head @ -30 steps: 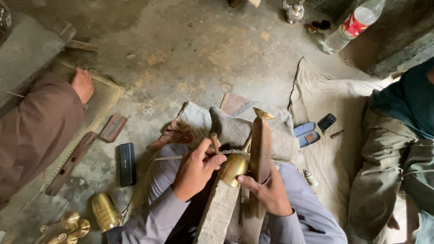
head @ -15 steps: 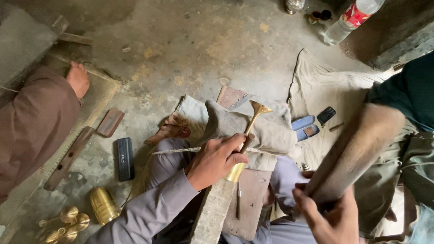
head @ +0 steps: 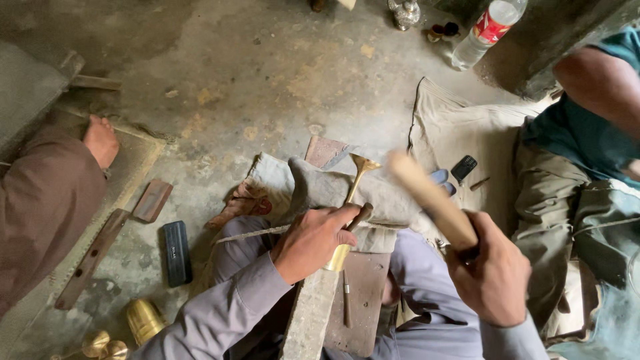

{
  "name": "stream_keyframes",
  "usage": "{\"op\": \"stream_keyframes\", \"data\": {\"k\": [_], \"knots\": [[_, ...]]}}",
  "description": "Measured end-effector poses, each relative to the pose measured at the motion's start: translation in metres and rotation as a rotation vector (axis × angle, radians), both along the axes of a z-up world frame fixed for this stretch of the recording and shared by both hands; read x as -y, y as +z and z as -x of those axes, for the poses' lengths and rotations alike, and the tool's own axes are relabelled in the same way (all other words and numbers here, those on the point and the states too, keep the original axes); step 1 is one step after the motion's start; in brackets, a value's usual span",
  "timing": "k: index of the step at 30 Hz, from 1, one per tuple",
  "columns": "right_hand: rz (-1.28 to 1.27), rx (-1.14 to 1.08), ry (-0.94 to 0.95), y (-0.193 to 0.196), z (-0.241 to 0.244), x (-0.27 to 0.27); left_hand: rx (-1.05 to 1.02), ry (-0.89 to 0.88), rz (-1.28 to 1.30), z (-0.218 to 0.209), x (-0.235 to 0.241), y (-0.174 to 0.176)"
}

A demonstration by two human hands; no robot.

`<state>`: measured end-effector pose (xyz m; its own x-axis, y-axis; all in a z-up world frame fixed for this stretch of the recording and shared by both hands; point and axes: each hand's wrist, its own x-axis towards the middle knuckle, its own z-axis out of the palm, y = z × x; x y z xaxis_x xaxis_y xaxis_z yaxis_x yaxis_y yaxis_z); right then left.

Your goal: The person sits on the floor and repeatedly hammers a brass goblet-shaped object using a wooden mallet and a metal punch. The object is held against a wooden block, and the person rotates it periodically to work on different sections.

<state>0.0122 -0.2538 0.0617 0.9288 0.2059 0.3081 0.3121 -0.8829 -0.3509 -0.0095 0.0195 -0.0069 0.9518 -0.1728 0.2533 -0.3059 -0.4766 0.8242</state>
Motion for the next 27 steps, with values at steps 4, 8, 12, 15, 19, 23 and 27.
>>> {"op": "stream_keyframes", "data": {"k": [4, 8, 12, 15, 19, 23, 27], "knots": [[-0.075, -0.105, -0.019, -0.014, 0.002, 0.009, 0.014, -0.018, -0.059, 0.001, 0.0, 0.005], [-0.385, -0.182, -0.01, -0.027, 0.014, 0.007, 0.024, -0.058, -0.025, 0.002, -0.004, 0.003], [0.175, -0.04, -0.048, -0.027, 0.02, 0.005, 0.011, -0.07, -0.069, 0.0, -0.002, 0.0], [-0.453, -0.244, -0.024, -0.022, 0.021, 0.009, 0.046, -0.09, -0.055, -0.001, 0.001, -0.002], [-0.011, -0.041, 0.013, -0.022, 0.021, 0.011, 0.026, -0.163, -0.069, 0.0, -0.005, 0.0], [0.009, -0.03, -0.053, -0.03, 0.03, 0.015, -0.019, -0.251, -0.113, -0.006, -0.01, 0.002], [-0.395, -0.136, -0.207, -0.047, 0.052, 0.02, -0.032, -0.33, -0.049, -0.004, -0.007, 0.002]]}}
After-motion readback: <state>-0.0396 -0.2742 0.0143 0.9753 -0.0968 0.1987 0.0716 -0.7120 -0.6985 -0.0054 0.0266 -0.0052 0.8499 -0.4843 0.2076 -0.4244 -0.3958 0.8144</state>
